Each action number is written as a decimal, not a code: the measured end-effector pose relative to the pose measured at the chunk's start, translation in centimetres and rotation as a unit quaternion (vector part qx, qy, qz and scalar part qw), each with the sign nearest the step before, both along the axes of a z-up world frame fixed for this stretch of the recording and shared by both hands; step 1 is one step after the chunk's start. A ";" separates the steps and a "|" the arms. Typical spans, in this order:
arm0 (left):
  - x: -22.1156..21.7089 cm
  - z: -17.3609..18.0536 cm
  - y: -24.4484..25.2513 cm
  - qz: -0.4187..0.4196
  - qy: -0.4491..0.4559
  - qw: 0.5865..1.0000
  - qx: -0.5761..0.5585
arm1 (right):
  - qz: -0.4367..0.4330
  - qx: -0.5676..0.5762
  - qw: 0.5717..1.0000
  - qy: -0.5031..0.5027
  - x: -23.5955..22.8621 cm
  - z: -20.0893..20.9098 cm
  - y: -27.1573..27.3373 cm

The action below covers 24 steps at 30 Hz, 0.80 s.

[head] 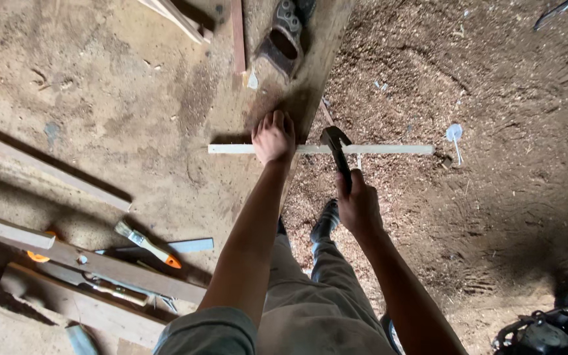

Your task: The person assembles a wooden frame by fitting thin wooden strips into grooves on a larger frame and securing them with a hammer. They repeatedly adjust the position of the strips and tap them into place.

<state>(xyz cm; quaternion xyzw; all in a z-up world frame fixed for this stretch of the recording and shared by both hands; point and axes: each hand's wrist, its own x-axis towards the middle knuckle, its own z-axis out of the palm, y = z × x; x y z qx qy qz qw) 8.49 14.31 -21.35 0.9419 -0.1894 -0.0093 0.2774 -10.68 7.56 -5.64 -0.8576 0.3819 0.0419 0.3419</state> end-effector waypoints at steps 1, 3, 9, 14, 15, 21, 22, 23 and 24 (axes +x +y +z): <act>0.3 0.2 -0.3 0.001 0.009 1.000 0.004 | -0.008 0.002 1.000 -0.014 0.2 0.4 -0.5; -0.3 0.4 0.0 -0.003 0.042 0.999 0.022 | -0.026 0.012 0.999 -0.031 -0.7 1.4 -1.0; 0.0 0.6 0.3 0.002 0.011 1.000 0.001 | -0.015 -0.033 0.989 -0.144 -0.9 1.2 -0.4; 0.2 0.8 -0.4 0.020 -0.016 1.000 -0.007 | -0.080 0.038 0.995 0.042 0.5 1.5 -1.2; 0.3 0.8 -0.5 0.024 -0.040 0.999 -0.010 | -0.110 0.048 0.992 0.046 0.4 2.1 -2.0; 0.0 0.3 -0.3 0.010 0.025 1.000 0.002 | -0.050 -0.068 0.990 -0.109 -0.9 2.0 -1.2; 0.0 0.3 -0.3 0.011 0.003 1.000 0.007 | -0.030 -0.035 0.997 -0.064 -0.7 1.2 -0.2; 0.0 0.3 -0.5 0.014 -0.013 1.000 0.002 | -0.010 -0.001 1.000 -0.018 -0.4 0.5 0.4; 0.2 0.2 -0.2 0.014 -0.030 0.999 0.001 | 0.007 0.035 0.999 0.027 -0.3 0.0 0.7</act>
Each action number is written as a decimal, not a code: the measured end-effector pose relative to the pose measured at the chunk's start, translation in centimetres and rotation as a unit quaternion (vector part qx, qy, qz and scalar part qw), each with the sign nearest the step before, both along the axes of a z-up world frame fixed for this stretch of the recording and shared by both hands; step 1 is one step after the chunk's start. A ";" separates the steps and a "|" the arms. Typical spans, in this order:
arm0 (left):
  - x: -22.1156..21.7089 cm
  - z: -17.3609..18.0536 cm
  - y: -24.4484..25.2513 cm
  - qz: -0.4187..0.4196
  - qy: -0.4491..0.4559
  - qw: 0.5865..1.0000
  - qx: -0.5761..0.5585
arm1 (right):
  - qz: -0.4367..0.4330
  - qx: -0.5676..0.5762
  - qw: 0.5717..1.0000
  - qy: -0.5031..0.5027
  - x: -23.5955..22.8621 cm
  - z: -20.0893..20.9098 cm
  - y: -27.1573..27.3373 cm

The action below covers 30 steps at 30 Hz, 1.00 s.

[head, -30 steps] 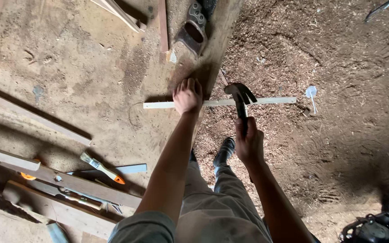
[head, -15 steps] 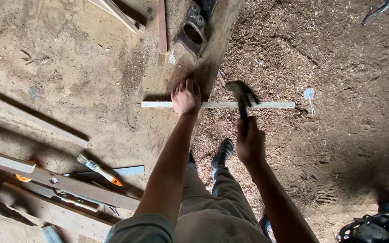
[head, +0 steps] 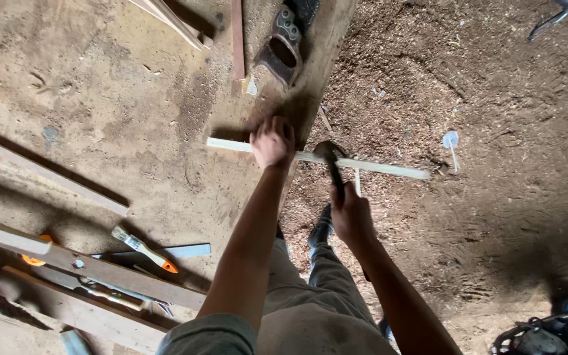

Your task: The person assembles a wooden frame by fitting thin wooden strips into grooves on a larger frame and securing them with a hammer. They repeatedly adjust the position of the strips and tap them into place.

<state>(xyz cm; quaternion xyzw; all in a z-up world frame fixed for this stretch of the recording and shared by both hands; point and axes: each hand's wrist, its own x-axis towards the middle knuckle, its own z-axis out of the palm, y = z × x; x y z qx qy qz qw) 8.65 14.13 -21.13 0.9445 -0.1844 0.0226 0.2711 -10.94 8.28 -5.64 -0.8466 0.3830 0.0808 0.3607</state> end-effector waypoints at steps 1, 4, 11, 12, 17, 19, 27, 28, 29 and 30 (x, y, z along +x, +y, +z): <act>0.2 -0.1 0.3 0.000 -0.017 1.000 -0.001 | 0.069 -0.111 0.990 -0.043 0.1 -0.4 0.1; -0.1 -0.4 -0.4 0.003 0.074 0.997 -0.010 | 0.109 -0.253 0.955 -0.109 -0.3 -0.4 -2.6; 0.2 0.1 -0.4 0.001 0.018 1.000 -0.007 | -0.026 -0.043 0.993 -0.109 -0.6 -1.4 1.3; 0.1 0.1 -0.2 -0.005 0.025 1.000 -0.002 | -0.010 -0.003 0.998 -0.061 -0.7 -1.7 1.8; 0.1 -0.2 0.0 -0.003 0.007 1.000 -0.017 | 0.012 -0.201 0.971 -0.132 -1.3 -0.6 -0.7; -0.3 -0.3 -0.3 0.003 0.108 0.994 0.022 | -0.084 -0.135 0.980 -0.117 -2.0 0.0 -1.1; 0.0 0.9 -1.2 0.010 -0.018 0.999 -0.031 | -0.078 -0.034 0.994 -0.068 -0.5 -0.7 1.3; 0.3 1.0 -0.8 0.014 -0.045 0.998 -0.038 | -0.072 -0.062 0.988 -0.122 -0.3 -0.5 1.1; 0.9 0.9 -0.5 0.013 -0.020 1.000 -0.018 | -0.065 -0.089 0.978 -0.176 -0.1 -0.3 0.6; 0.2 0.6 -0.1 0.009 0.015 1.000 0.002 | -0.062 -0.117 0.967 -0.219 -1.1 0.2 0.5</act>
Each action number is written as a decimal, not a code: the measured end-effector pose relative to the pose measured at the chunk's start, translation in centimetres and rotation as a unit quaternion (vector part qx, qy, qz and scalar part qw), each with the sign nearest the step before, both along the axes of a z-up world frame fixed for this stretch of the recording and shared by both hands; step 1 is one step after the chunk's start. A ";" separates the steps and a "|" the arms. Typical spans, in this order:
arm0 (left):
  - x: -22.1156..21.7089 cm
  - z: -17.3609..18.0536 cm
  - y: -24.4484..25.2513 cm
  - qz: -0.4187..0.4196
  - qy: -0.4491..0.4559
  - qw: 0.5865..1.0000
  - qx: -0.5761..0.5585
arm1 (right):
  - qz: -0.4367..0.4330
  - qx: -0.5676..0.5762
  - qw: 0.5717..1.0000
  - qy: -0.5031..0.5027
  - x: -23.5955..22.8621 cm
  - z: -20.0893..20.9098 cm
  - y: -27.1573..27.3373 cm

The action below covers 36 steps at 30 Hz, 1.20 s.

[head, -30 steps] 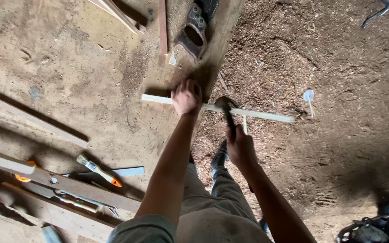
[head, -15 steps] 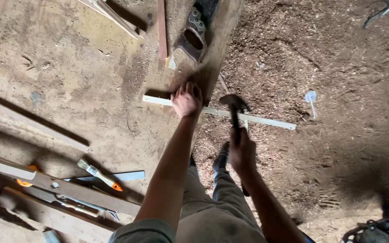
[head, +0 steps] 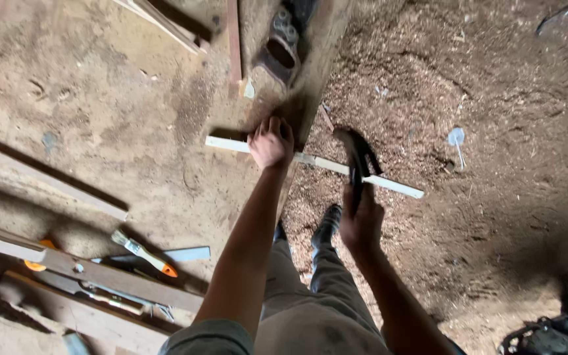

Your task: The person assembles a wooden frame by fitting thin wooden strips into grooves on a larger frame and securing them with a hammer. They repeatedly adjust the position of the strips and tap them into place.

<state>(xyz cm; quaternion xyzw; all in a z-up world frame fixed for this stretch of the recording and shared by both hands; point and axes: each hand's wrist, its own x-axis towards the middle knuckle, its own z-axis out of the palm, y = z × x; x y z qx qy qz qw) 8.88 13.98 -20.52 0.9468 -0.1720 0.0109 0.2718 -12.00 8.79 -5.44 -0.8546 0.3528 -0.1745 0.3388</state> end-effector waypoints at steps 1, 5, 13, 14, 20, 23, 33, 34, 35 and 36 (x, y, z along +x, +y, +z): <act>-0.8 -0.3 0.4 -0.004 0.035 0.999 0.020 | 0.003 -0.003 1.000 -0.008 -0.8 0.4 0.0; 0.0 -0.8 -0.4 -0.011 0.002 1.000 0.003 | 0.003 0.003 1.000 -0.028 -0.9 1.2 -1.1; -0.3 -1.6 -0.1 -0.013 0.061 0.998 0.016 | 0.007 0.042 0.999 -0.023 -2.9 -0.6 0.5; -0.2 -1.6 0.1 -0.010 0.038 0.999 0.011 | 0.002 0.046 0.999 -0.022 -3.1 -0.9 0.9; 0.1 -1.5 -0.3 -0.011 -0.004 1.000 -0.007 | 0.007 0.077 0.997 -0.011 -2.9 -4.3 0.6; 0.0 -1.8 0.2 -0.009 0.031 0.999 0.007 | 0.019 0.025 0.999 0.036 -2.1 -7.3 -0.8; -0.1 -1.4 0.1 -0.001 -0.088 0.996 -0.010 | 0.053 -0.389 0.907 0.151 0.0 -11.6 -4.6; 0.0 -1.3 0.2 -0.002 -0.133 0.991 -0.021 | 0.064 -0.296 0.939 0.162 0.0 -11.8 -4.9; 0.0 -1.2 0.3 -0.003 -0.064 0.998 -0.007 | 0.075 -0.201 0.962 0.170 0.0 -12.1 -5.4; -0.1 -1.2 0.2 -0.005 0.005 1.000 0.005 | 0.084 -0.104 0.975 0.178 -0.2 -12.4 -6.0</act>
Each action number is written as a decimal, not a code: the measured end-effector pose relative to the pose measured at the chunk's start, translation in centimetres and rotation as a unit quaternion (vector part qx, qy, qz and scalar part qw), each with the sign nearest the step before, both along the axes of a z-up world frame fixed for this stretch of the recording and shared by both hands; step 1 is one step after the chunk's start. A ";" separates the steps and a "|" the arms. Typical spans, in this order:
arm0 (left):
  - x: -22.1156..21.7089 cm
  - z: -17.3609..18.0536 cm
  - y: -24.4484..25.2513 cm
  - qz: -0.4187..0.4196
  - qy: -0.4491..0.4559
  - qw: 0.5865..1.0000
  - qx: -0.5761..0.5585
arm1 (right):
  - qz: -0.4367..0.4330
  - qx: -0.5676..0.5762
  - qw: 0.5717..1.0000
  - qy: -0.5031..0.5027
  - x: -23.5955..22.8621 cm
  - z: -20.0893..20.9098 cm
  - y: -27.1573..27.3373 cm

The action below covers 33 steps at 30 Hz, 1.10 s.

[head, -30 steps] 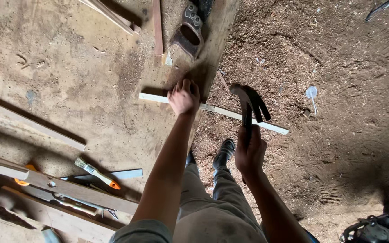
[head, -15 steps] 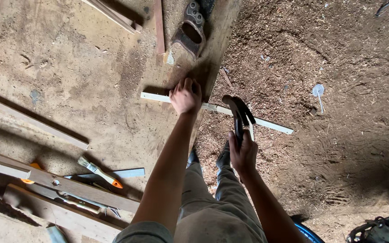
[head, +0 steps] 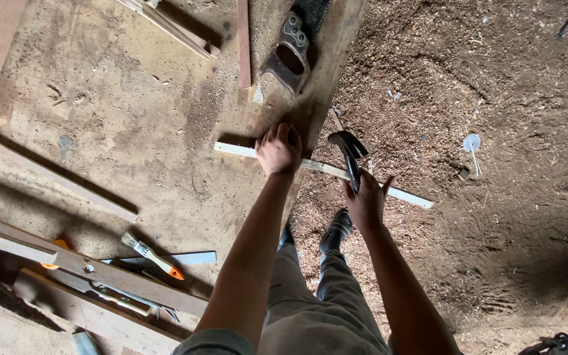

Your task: The person assembles a wooden frame by fitting thin wooden strips into grooves on a larger frame and securing them with a hammer. They repeatedly adjust the position of the strips and tap them into place.

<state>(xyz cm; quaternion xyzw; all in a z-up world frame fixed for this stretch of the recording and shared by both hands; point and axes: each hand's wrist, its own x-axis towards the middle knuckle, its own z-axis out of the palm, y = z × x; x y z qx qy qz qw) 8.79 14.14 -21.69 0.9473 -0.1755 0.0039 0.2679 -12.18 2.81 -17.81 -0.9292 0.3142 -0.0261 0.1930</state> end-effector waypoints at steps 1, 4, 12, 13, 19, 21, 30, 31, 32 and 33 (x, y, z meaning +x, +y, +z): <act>-0.1 0.1 -0.1 -0.002 0.069 0.998 0.012 | 0.003 -0.011 0.999 0.032 -0.2 -0.4 -0.6; 0.2 0.3 -0.1 -0.007 0.012 1.000 -0.007 | -0.006 0.007 0.997 0.080 0.0 -2.2 -1.7; 0.2 0.3 -0.1 -0.008 0.011 1.000 -0.016 | -0.042 0.143 0.988 0.050 0.8 -5.3 -2.9; 0.4 0.2 -0.2 -0.007 0.023 1.000 -0.017 | -0.064 0.146 0.985 0.070 1.0 -5.3 -2.7; 0.3 0.3 -0.1 -0.012 0.028 1.000 0.003 | -0.099 -0.008 0.991 0.086 1.1 -5.5 -0.3; 0.2 0.6 0.2 -0.013 0.029 0.999 0.002 | -0.175 0.029 0.971 0.160 1.4 -6.2 0.4; -0.2 1.7 0.6 -0.019 0.033 0.999 -0.035 | -0.261 0.149 0.940 0.163 -1.6 -9.8 -0.5; 0.2 1.8 0.4 -0.024 0.077 0.996 -0.030 | -0.250 0.134 0.949 0.141 -1.8 -9.6 -0.6; 0.2 1.9 0.3 -0.024 0.029 0.999 -0.026 | -0.239 0.117 0.956 0.120 -2.3 -9.0 -0.5; 0.3 2.1 0.4 -0.025 -0.018 0.999 -0.022 | -0.228 0.100 0.963 0.099 -2.7 -8.1 -0.4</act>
